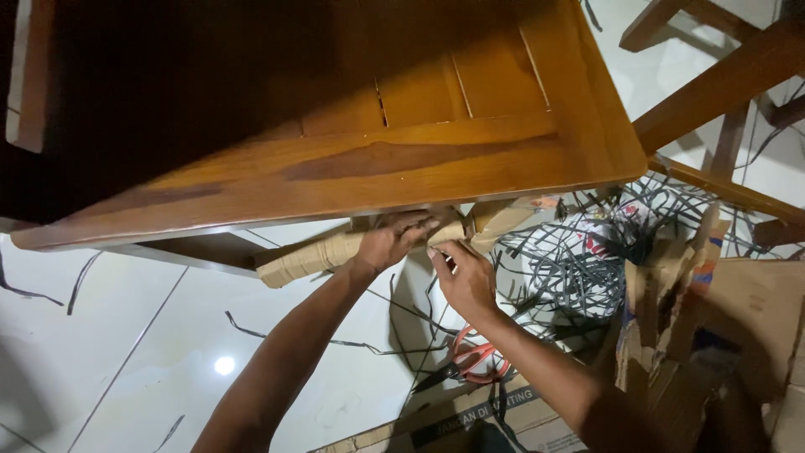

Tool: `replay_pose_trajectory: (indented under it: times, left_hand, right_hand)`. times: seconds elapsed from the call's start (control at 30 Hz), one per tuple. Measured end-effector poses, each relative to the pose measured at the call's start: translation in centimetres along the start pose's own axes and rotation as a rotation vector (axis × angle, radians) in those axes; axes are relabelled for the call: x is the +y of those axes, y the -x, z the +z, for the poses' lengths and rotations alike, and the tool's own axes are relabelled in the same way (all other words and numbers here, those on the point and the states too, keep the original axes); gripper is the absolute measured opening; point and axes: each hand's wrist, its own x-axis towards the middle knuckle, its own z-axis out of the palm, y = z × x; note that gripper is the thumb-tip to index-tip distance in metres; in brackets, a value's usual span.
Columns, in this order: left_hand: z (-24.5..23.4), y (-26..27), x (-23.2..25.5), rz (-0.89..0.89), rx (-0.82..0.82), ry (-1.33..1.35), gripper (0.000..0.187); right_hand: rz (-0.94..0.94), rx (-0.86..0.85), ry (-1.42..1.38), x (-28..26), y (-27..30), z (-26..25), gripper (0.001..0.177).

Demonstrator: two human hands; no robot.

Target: Wrapping wooden chair legs with protective cardboard and securing them with plastic ties

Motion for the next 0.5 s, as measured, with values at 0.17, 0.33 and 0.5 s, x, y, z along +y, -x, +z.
replay_pose_trajectory:
  times: [0.17,0.33,0.5]
  left_hand:
    - [1.7,-2.1,-2.3,0.095,-0.155,0.402,0.043]
    - [-0.8,-2.0,-1.3,0.094,-0.244,0.459,0.038]
    - [-2.2,-1.8,-0.4,0.030,-0.319,0.790,0.036]
  right_hand:
    - [0.033,0.070,-0.133,-0.4,-0.3,-0.8,0.001]
    - [0.229,0.020,-0.279,1.0,0.5,0.2,0.011]
    - [0.266,0.005,-0.329,1.7,0.0,0.8,0.014]
